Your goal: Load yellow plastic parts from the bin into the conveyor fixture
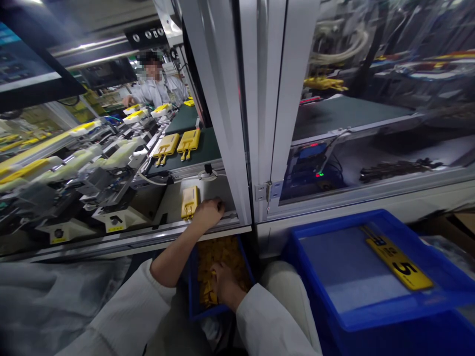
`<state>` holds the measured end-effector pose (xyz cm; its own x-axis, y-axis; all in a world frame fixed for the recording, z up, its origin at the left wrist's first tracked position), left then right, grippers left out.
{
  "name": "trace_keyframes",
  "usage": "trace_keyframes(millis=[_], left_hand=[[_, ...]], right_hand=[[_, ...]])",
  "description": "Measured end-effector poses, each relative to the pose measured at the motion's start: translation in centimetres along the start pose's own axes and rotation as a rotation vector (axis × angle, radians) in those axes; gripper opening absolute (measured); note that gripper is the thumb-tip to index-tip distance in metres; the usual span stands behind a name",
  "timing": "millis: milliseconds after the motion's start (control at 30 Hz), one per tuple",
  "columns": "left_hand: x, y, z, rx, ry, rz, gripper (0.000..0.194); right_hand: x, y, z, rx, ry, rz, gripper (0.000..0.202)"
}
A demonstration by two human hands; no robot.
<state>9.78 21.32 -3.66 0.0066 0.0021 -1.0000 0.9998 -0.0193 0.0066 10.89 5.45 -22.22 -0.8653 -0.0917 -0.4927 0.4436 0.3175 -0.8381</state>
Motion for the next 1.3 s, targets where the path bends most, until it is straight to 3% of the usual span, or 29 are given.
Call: trace_keyframes(millis=[167,533,700,1033,1300], left_hand=[[-0.3,0.2,0.2,-0.010,0.002,-0.015,0.038],[-0.2,0.2,0.1,-0.002,-0.008,0.009,0.037],[-0.2,0.2,0.1,0.000,-0.008,0.005,0.038],[-0.4,0.3,0.1,-0.013,-0.025,-0.002,0.037],[-0.1,0.2,0.1,-0.012,-0.031,0.006,0.037]], right_hand=[[-0.2,-0.2,0.0,-0.036,0.013,-0.014,0.033],[0.0,0.3,0.0,0.077,-0.054,-0.062,0.029],[-0.2,-0.2,-0.2,-0.002,-0.040,-0.054,0.027],[-0.9,-0.6,-0.2,0.086,-0.071,-0.028,0.032],[-0.8,-0.7,-0.2,-0.036,-0.033,-0.066,0.024]])
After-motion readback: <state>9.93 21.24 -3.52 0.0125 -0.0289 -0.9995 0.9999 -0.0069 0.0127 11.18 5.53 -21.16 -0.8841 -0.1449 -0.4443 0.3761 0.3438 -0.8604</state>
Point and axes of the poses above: each hand's wrist, its own z-axis away from the middle knuckle, its own x-axis out of the palm, y = z × x, the point moved 4 cm from there along -z, towards the middle knuckle, and after that the axes turned 13 degrees about -x, right-handed, at the moved point
